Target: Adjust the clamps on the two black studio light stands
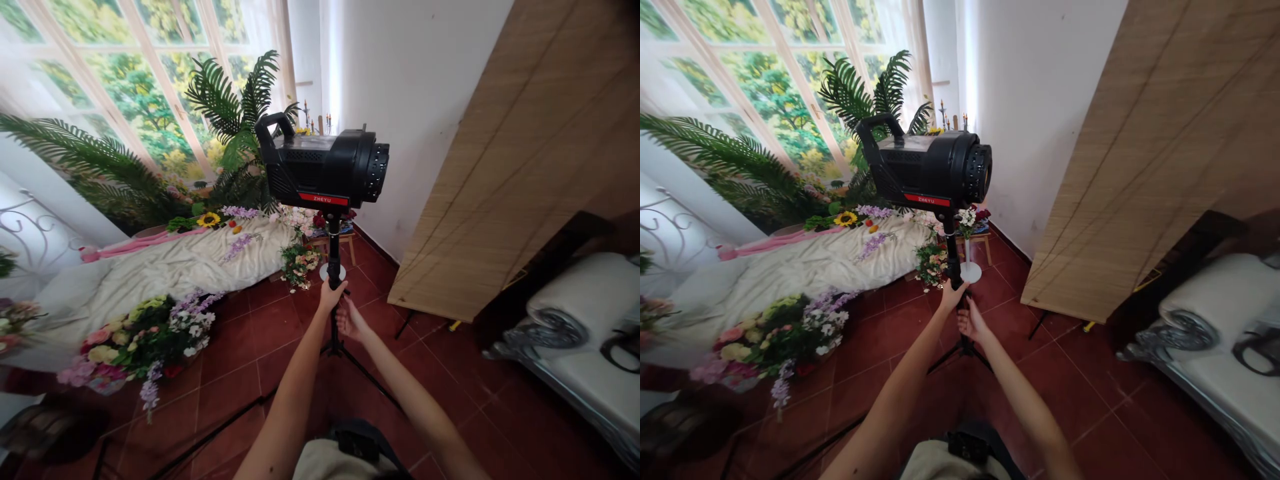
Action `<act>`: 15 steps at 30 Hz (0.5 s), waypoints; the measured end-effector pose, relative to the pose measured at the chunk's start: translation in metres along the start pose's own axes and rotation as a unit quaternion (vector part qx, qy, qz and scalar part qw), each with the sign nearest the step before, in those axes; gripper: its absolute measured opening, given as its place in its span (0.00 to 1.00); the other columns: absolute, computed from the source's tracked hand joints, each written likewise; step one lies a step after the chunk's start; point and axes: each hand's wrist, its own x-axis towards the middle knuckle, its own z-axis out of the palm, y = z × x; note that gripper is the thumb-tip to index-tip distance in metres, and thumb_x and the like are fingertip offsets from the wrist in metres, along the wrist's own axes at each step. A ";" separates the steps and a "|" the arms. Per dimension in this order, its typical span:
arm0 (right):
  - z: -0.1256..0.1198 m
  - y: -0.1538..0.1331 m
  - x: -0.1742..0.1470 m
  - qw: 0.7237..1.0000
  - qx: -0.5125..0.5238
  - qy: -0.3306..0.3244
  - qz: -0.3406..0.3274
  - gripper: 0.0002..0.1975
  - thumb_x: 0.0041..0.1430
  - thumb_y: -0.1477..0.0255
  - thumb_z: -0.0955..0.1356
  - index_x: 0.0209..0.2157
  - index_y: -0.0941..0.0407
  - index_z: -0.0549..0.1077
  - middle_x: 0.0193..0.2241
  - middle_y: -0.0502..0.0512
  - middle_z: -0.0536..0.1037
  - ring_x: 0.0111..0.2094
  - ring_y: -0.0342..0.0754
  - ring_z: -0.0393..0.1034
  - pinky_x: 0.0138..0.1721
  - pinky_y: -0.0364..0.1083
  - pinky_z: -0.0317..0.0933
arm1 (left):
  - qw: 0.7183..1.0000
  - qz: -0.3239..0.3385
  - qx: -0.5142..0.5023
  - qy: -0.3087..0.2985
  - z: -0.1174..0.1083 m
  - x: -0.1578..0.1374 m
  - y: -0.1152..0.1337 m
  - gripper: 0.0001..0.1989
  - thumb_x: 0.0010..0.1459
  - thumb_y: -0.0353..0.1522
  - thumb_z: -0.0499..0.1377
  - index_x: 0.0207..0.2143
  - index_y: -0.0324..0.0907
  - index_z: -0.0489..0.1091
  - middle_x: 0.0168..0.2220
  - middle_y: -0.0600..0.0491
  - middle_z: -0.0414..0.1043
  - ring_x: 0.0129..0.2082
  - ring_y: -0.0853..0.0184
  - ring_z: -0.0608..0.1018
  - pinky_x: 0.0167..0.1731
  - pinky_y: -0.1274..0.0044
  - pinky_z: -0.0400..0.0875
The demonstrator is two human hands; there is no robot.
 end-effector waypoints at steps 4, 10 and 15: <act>0.004 0.030 -0.011 0.996 -0.053 0.023 0.065 0.13 0.52 0.61 0.68 0.27 0.57 0.66 0.18 0.46 0.69 0.15 0.36 0.58 0.16 0.35 0.51 | 1.000 -0.007 0.001 -0.012 0.000 -0.002 0.002 0.17 0.42 0.40 0.66 0.31 0.40 0.68 0.28 0.52 0.71 0.26 0.69 0.73 0.29 0.76 0.71; -0.004 -0.010 -0.018 0.930 -0.223 0.186 -0.227 0.17 0.51 0.56 0.67 0.33 0.54 0.66 0.23 0.48 0.72 0.22 0.43 0.65 0.22 0.40 0.57 | 0.999 0.001 -0.024 -0.024 0.002 -0.001 -0.001 0.19 0.42 0.39 0.66 0.35 0.40 0.68 0.34 0.50 0.72 0.30 0.69 0.74 0.32 0.75 0.71; -0.010 -0.060 -0.032 0.801 -0.461 0.211 -0.319 0.18 0.55 0.52 0.64 0.35 0.52 0.68 0.32 0.53 0.74 0.32 0.48 0.69 0.29 0.43 0.56 | 0.999 0.013 -0.037 -0.037 0.005 0.003 -0.004 0.20 0.41 0.39 0.67 0.36 0.41 0.68 0.36 0.50 0.72 0.34 0.68 0.74 0.38 0.73 0.71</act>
